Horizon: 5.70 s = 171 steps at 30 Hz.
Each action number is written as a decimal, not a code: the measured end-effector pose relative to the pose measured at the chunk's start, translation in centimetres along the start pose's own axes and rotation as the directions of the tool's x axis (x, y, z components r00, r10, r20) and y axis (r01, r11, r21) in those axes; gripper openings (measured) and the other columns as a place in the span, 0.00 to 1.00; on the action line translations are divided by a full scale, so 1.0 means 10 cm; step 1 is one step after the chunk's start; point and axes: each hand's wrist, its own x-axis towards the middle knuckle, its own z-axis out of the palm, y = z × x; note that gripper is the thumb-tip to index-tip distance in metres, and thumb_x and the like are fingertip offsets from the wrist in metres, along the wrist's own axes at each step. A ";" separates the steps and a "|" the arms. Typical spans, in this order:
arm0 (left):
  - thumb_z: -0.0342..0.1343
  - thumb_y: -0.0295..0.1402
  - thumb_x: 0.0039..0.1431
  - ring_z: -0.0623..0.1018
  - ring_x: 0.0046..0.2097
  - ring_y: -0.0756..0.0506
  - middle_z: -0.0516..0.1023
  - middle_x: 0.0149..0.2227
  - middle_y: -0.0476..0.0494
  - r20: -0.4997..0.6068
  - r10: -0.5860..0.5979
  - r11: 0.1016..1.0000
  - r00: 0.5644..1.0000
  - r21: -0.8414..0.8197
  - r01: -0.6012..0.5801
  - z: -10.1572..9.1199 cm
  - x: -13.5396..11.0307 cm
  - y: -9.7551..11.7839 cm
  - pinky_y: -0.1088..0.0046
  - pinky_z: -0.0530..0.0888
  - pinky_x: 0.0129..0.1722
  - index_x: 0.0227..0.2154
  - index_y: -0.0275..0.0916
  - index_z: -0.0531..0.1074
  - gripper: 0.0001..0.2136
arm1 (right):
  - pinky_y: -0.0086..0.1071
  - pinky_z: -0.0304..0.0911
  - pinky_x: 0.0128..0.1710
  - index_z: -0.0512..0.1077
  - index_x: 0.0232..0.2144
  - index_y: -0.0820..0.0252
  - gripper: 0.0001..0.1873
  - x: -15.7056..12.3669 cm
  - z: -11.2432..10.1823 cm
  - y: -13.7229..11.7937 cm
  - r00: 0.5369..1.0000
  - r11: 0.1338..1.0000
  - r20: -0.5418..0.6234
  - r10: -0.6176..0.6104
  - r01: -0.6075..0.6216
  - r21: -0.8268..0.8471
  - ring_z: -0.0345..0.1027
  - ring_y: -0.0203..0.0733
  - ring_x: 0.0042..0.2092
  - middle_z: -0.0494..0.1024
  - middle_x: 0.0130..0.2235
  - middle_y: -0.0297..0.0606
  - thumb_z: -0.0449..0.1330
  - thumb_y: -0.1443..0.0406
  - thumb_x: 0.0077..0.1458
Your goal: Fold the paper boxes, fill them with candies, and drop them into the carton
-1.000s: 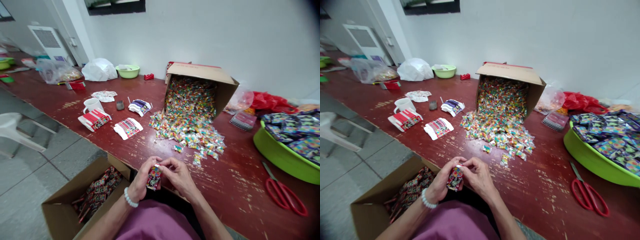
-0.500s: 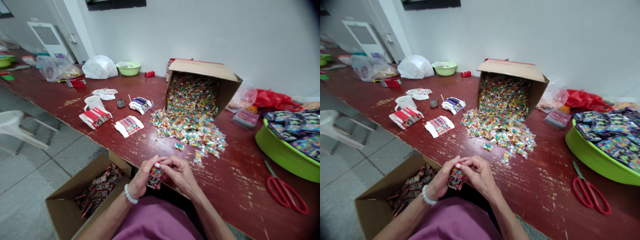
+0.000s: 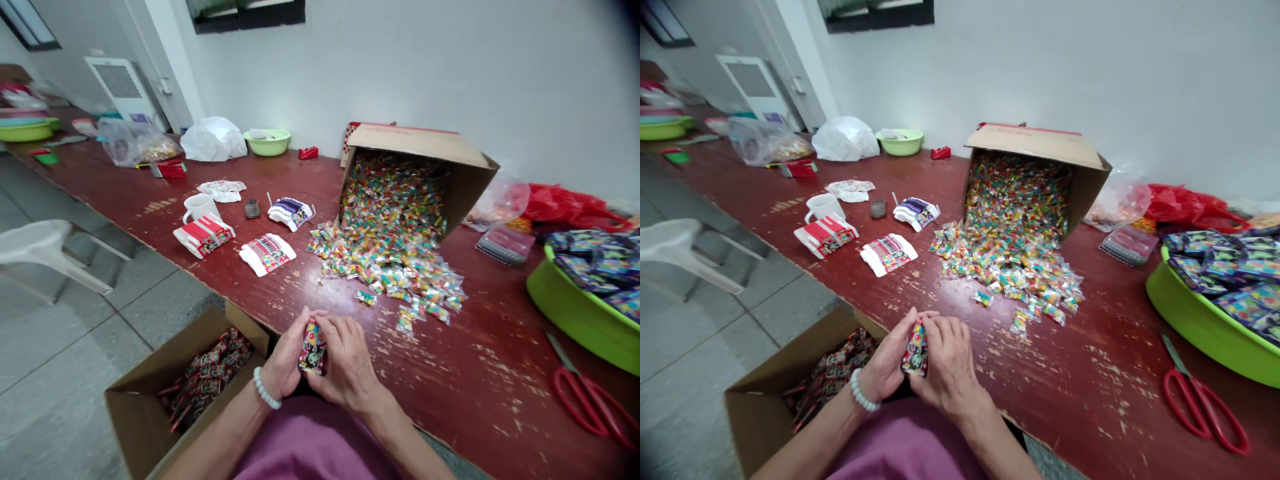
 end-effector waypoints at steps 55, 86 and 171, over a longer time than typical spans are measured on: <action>0.68 0.48 0.41 0.81 0.30 0.39 0.78 0.25 0.42 0.469 -0.326 0.936 0.821 0.278 0.214 -0.12 -0.17 0.12 0.65 0.74 0.35 0.33 0.34 0.77 0.22 | 0.28 0.66 0.27 0.73 0.44 0.58 0.17 0.08 -0.20 0.09 0.877 0.245 0.278 0.393 -0.391 0.887 0.67 0.34 0.23 0.71 0.22 0.28 0.61 0.54 0.58; 0.61 0.43 0.55 0.73 0.24 0.51 0.75 0.28 0.48 0.153 0.078 0.778 0.985 0.609 -0.156 0.05 -0.14 0.02 0.74 0.73 0.24 0.43 0.36 0.69 0.18 | 0.27 0.62 0.29 0.75 0.33 0.60 0.15 0.04 -0.20 0.10 0.862 0.657 -0.029 0.506 -0.363 0.661 0.67 0.37 0.28 0.77 0.28 0.33 0.55 0.57 0.61; 0.68 0.38 0.46 0.77 0.35 0.47 0.79 0.41 0.43 0.018 0.167 0.908 0.986 0.387 -0.161 -0.12 0.17 0.22 0.69 0.74 0.35 0.44 0.40 0.67 0.23 | 0.46 0.60 0.53 0.72 0.51 0.60 0.18 0.31 -0.22 1.12 0.948 0.952 -0.113 0.298 -0.304 -0.042 0.66 0.53 0.52 0.75 0.51 0.49 0.54 0.67 0.59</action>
